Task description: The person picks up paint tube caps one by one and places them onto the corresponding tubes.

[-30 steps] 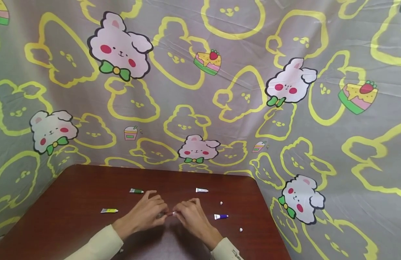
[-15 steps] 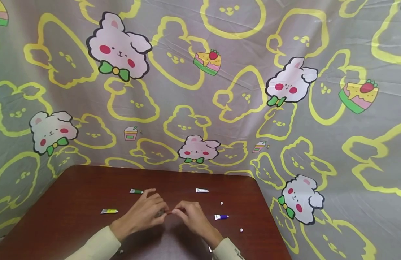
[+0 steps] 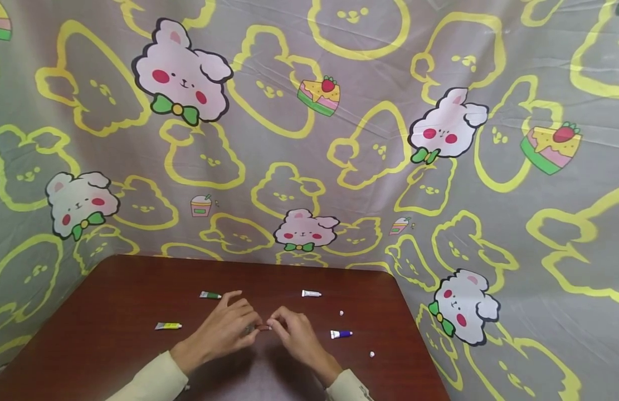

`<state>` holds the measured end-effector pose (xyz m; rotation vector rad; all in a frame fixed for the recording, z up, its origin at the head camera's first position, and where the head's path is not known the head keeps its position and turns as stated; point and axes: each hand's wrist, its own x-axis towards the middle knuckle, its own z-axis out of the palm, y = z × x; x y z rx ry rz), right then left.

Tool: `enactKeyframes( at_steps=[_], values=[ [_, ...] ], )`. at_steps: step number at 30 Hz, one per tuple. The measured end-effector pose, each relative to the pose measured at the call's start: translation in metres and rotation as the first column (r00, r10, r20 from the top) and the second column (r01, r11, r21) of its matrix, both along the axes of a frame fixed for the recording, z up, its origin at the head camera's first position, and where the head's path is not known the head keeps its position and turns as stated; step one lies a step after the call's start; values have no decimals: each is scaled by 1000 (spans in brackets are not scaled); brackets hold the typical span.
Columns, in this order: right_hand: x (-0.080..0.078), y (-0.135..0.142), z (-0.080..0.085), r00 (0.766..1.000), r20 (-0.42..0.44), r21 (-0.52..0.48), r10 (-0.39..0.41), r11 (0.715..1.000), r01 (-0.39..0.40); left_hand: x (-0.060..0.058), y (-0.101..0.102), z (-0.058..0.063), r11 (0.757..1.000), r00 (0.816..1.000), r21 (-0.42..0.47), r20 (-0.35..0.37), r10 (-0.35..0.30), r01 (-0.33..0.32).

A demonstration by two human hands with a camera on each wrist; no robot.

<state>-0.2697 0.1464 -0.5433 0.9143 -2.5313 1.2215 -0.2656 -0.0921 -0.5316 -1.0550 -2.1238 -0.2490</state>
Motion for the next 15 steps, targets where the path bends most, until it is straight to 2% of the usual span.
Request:
enactKeyframes(
  at_steps=[3, 6, 10, 15],
  values=[
    [0, 1, 0, 999, 46, -52, -4, 999, 7, -1, -1, 0, 1000, 1000, 12, 0, -4, 4],
    [0, 2, -1, 999, 54, -69, -6, 998, 10, -1, -2, 1, 1000, 1000, 19, 11, -1, 1],
    [-1, 2, -1, 999, 53, -51, -6, 999, 9, -2, -4, 1, 1000, 999, 8, 49, 0, 0],
    [1, 0, 0, 998, 47, -31, -44, 998, 46, -1, -5, 1, 1000, 996, -3, 88, -8, 8]
  ],
)
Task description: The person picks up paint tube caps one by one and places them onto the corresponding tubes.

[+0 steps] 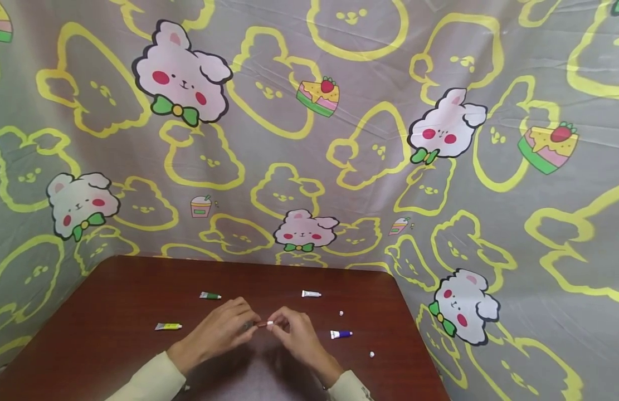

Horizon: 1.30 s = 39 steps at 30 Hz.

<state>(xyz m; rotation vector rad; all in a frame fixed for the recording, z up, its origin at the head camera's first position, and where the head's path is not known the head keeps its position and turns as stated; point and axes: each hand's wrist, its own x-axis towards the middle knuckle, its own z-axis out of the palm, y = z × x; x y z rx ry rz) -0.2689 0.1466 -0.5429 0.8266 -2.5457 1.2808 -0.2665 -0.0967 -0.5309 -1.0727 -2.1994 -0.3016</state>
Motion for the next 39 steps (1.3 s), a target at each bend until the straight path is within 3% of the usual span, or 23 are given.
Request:
enactKeyframes(
  at_steps=[10, 22, 28, 34, 39],
  values=[
    [2, -3, 1, 997, -70, 20, -24, 999, 26, 2, 0, 0, 1000, 999, 25, 48, -17, 16],
    [3, -2, 0, 994, -112, 47, 4, 999, 1, 3, 2, 1, 999, 995, 36, 93, -40, 36],
    [4, -2, 2, 996, -88, 41, 21, 999, -18, 4, 3, 0, 998, 990, 45, 134, -45, 39],
    [4, -1, 4, 999, -38, 11, 11, 1000, -11, 2, 4, 0, 998, 993, 48, 110, -46, 41],
    [3, 1, 5, 995, -94, 10, 26, 1000, -26, 2, 4, 1, 998, 992, 55, 114, -48, 42]
  ],
)
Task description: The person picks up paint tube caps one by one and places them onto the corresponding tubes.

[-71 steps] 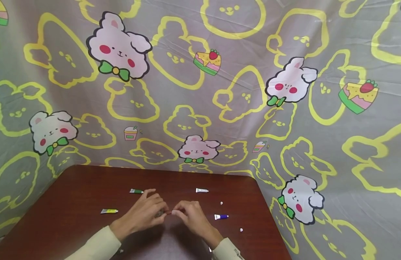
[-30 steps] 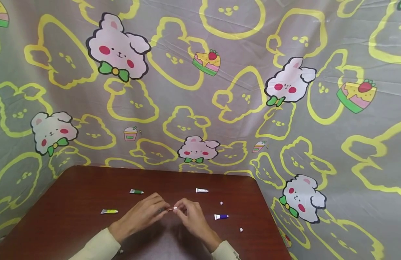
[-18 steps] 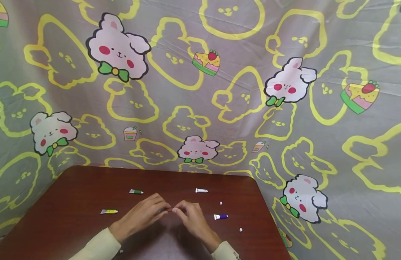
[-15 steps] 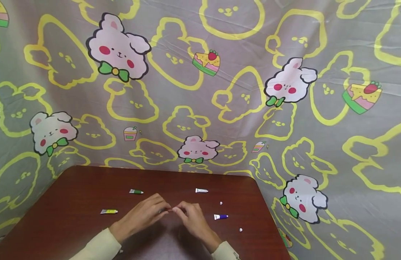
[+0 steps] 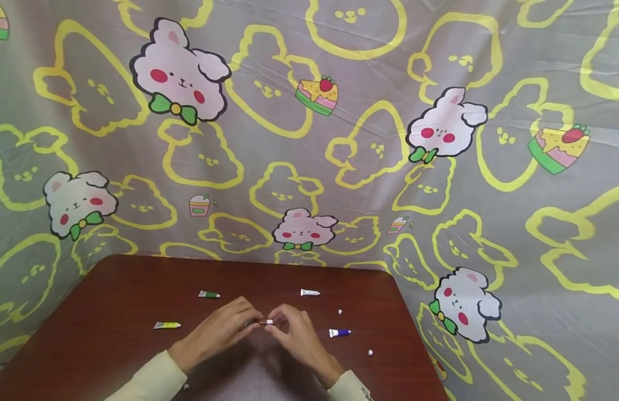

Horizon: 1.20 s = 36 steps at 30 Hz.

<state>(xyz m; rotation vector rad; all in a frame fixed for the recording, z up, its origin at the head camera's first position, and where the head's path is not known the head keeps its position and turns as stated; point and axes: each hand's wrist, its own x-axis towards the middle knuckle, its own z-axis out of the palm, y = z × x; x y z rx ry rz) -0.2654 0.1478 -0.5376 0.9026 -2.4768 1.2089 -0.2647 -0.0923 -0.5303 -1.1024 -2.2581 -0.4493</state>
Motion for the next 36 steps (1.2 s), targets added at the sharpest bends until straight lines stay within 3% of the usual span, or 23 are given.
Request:
enactKeyframes(
  at_steps=[5, 15, 29, 36],
  values=[
    [-1, 1, 1, 1000, -17, 12, -6, 1000, 6, 1, 1, 0, 1000, 1000, 8, -4, -7, 7],
    [-3, 4, -1, 998, 45, 35, -33, 999, 31, 1, 2, 2, 1000, 1000, 17, -17, -18, 18],
    [-2, 6, -5, 995, -96, 47, -4, 999, 8, -1, 10, 2, 998, 999, 34, -14, -53, 53],
    [-2, 9, -4, 999, -39, 67, -30, 997, 32, -3, 12, -1, 999, 999, 18, -11, -50, 51]
  ],
)
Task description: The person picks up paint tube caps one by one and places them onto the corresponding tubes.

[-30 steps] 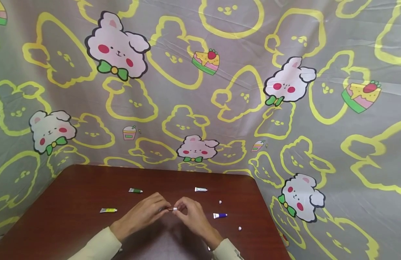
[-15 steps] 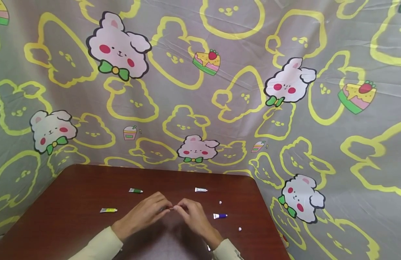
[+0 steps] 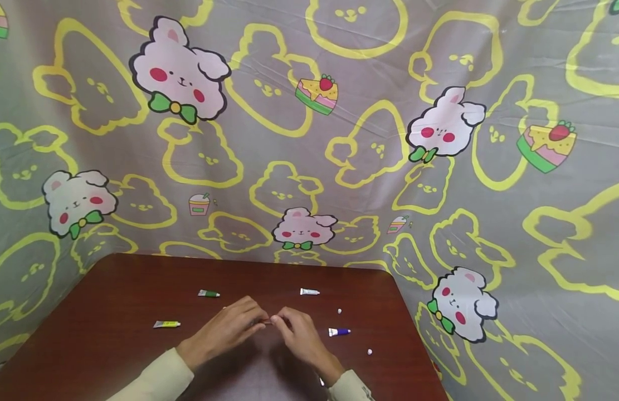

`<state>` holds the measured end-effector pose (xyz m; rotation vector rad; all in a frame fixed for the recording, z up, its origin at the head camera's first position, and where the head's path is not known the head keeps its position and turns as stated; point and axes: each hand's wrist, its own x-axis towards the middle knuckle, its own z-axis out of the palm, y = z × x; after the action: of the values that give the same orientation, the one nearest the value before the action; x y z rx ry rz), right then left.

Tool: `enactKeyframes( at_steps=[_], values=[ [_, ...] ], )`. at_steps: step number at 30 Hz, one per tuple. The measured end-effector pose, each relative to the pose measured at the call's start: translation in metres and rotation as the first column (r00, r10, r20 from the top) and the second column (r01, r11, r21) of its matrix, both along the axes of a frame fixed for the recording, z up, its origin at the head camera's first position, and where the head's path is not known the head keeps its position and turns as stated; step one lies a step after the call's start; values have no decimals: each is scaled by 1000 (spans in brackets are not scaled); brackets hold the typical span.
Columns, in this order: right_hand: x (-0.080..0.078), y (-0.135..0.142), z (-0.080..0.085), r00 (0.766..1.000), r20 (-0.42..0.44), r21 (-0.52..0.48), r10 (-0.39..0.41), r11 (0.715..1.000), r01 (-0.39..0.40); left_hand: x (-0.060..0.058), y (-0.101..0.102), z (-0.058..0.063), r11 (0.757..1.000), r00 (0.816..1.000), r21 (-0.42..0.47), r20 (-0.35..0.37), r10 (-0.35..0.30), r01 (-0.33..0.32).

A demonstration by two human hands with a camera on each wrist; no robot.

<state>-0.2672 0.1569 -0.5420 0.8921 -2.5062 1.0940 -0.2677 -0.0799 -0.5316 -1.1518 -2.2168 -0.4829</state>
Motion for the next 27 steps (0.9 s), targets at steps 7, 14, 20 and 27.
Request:
enactKeyframes(
  at_steps=[7, 14, 20, 27],
  values=[
    [-2, 14, 1, 995, 58, 35, -75, 997, 73, -6, 1, -10, 999, 1000, -33, -1, 21, -21],
    [-2, 34, -6, 987, 86, 35, -138, 990, 135, -12, 0, -21, 996, 998, -68, -12, 59, -59],
    [-1, 48, -12, 984, 62, 41, -169, 985, 167, -14, -2, -30, 989, 993, -100, 47, 109, -104],
    [1, 62, -16, 980, 41, 63, -197, 979, 194, -15, -6, -40, 974, 980, -177, 116, 162, -140]
  ],
)
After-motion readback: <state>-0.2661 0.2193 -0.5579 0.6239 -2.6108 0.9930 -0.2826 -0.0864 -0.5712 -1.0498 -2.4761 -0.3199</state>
